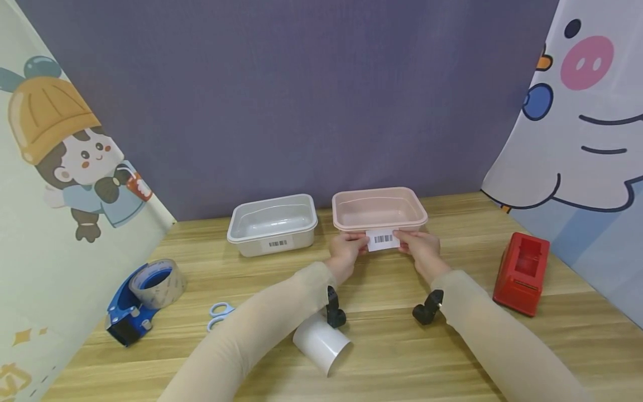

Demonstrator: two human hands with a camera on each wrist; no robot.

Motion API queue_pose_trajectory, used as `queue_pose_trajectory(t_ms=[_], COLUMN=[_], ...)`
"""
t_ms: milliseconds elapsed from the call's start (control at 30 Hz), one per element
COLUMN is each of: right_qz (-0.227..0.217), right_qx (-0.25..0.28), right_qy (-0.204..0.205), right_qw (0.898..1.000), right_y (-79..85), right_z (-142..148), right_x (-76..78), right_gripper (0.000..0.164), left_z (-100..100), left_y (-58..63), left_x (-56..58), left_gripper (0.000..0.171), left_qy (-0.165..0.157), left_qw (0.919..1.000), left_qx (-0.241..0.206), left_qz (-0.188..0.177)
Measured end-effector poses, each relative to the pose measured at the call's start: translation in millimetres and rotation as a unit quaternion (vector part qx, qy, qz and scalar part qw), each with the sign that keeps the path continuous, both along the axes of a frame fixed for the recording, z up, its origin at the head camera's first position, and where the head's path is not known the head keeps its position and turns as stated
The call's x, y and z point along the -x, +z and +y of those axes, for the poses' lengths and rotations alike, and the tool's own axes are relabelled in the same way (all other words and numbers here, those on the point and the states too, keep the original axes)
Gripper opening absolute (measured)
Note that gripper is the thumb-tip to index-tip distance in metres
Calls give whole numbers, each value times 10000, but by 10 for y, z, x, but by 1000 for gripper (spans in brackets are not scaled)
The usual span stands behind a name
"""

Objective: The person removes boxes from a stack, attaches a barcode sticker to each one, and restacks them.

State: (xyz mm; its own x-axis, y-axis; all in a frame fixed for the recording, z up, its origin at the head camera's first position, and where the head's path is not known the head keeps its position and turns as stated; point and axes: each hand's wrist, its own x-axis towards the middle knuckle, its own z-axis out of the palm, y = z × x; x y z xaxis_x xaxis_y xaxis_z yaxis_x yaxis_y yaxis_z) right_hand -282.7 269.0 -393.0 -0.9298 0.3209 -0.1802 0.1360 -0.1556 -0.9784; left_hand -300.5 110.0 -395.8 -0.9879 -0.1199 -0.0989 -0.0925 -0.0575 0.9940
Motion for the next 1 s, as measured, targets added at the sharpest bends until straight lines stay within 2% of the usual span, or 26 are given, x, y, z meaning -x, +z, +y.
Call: queue_pose_trajectory(t_ms=[267, 500, 800, 1000], right_qz=[-93, 104, 261, 348], right_qx=[-129, 176, 263, 452], right_qy=[-84, 428, 628, 774], right_qw=[9998, 9989, 9973, 9954], right_y=[11, 11, 0, 30], right_z=[-7, -20, -36, -58], right_x=[7, -15, 3, -10], right_gripper=[14, 15, 14, 13], left_z=[-6, -16, -12, -6], left_y=[8, 16, 8, -2], left_x=[-5, -22, -13, -3], left_gripper=[6, 6, 6, 5], left_qy=[-47, -29, -22, -36], left_qw=[10000, 9999, 9997, 9998], left_qx=[5, 66, 244, 167], left_qz=[48, 99, 67, 107])
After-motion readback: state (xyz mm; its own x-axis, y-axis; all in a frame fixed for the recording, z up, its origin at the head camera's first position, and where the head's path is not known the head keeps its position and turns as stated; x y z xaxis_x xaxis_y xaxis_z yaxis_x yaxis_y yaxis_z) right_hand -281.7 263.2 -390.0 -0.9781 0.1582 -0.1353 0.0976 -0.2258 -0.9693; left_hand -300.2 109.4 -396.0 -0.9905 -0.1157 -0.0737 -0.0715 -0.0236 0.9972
